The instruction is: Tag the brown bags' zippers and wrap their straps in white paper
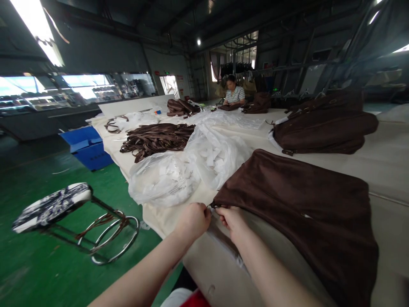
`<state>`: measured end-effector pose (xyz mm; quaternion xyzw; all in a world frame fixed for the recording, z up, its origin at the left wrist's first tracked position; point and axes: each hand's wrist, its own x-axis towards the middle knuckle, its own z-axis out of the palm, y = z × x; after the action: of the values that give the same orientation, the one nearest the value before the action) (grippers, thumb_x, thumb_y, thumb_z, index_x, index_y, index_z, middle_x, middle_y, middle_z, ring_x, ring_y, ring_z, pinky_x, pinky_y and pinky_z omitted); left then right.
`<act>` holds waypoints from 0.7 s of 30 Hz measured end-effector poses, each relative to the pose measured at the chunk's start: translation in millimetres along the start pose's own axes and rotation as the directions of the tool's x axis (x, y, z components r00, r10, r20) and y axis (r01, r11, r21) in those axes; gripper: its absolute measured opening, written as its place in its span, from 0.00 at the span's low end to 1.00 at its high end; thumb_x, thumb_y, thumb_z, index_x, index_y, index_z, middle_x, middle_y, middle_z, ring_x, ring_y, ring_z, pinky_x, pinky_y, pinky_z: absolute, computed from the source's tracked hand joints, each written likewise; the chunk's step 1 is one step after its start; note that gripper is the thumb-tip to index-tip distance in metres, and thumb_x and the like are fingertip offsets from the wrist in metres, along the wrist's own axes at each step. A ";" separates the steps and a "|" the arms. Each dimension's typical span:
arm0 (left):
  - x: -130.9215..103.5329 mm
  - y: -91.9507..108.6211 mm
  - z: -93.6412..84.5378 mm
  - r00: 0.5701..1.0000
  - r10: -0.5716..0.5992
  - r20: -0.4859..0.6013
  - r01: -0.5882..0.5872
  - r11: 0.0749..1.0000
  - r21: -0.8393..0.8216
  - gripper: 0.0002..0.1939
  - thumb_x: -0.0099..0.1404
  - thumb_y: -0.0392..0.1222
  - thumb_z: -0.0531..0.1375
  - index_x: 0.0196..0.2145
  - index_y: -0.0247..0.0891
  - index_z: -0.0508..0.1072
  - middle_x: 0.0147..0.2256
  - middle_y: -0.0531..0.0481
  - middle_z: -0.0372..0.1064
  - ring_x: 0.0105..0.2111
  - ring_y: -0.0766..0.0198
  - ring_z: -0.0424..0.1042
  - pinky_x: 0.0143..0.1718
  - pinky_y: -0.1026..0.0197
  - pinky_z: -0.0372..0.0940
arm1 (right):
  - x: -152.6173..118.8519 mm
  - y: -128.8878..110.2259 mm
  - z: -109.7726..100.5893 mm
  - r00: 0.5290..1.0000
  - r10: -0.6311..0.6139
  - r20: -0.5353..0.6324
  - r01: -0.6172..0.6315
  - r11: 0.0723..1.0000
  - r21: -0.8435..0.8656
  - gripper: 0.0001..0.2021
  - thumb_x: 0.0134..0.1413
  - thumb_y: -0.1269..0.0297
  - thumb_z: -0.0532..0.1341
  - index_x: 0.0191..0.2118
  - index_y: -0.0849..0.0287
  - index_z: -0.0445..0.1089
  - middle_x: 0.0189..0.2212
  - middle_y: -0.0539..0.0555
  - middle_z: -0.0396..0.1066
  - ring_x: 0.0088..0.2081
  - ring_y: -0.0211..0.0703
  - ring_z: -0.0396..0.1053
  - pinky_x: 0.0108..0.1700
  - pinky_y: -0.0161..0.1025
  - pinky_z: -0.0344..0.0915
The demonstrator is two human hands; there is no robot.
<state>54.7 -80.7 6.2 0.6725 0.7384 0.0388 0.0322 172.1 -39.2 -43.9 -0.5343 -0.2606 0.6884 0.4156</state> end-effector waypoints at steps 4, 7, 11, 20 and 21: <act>0.6 3.1 3.5 1.000 0.008 -0.012 -0.008 1.000 -0.001 0.18 0.67 0.43 0.49 0.29 0.35 0.75 0.30 0.41 0.75 0.30 0.58 0.74 0.28 0.61 0.54 | -0.8 3.5 -5.4 0.997 -0.066 0.032 0.063 0.995 0.076 0.04 0.41 0.75 0.65 0.22 0.61 0.70 0.19 0.49 0.71 0.17 0.30 0.59 0.15 0.27 0.49; -0.4 4.1 5.8 1.000 0.007 -0.009 -0.008 0.999 -0.042 0.20 0.69 0.49 0.48 0.30 0.36 0.74 0.30 0.42 0.75 0.31 0.58 0.74 0.27 0.61 0.55 | -0.8 3.2 -9.1 0.995 -0.086 0.049 0.079 0.988 0.132 0.03 0.43 0.71 0.62 0.23 0.62 0.72 0.24 0.52 0.75 0.17 0.29 0.60 0.15 0.28 0.50; -1.6 8.3 7.6 1.000 -0.024 -0.004 0.024 0.999 -0.048 0.20 0.66 0.57 0.51 0.36 0.38 0.74 0.32 0.43 0.75 0.34 0.56 0.75 0.29 0.61 0.58 | 3.1 6.1 -8.0 0.994 -0.082 0.065 0.071 0.985 0.157 0.02 0.41 0.70 0.63 0.23 0.62 0.72 0.19 0.51 0.71 0.17 0.30 0.59 0.15 0.28 0.50; 15.7 16.1 16.5 0.998 -0.058 -0.033 0.051 0.983 -0.177 0.12 0.60 0.40 0.55 0.40 0.36 0.74 0.33 0.42 0.75 0.35 0.55 0.75 0.32 0.61 0.64 | 5.9 10.1 -8.0 0.996 -0.062 0.063 0.049 0.981 0.188 0.04 0.42 0.70 0.65 0.25 0.60 0.68 0.21 0.50 0.73 0.15 0.28 0.57 0.14 0.28 0.47; 17.7 12.7 16.7 0.999 -0.043 -0.025 0.036 0.971 -0.238 0.12 0.59 0.38 0.55 0.39 0.36 0.75 0.32 0.44 0.75 0.33 0.57 0.74 0.32 0.62 0.64 | 4.4 8.5 -8.6 0.996 -0.055 0.070 0.040 0.980 0.194 0.04 0.43 0.69 0.65 0.26 0.60 0.69 0.23 0.51 0.74 0.16 0.28 0.57 0.15 0.27 0.47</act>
<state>67.2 -61.6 -9.1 0.6482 0.7422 0.1363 0.1020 177.4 -40.6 -55.5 -0.4592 -0.2208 0.7196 0.4717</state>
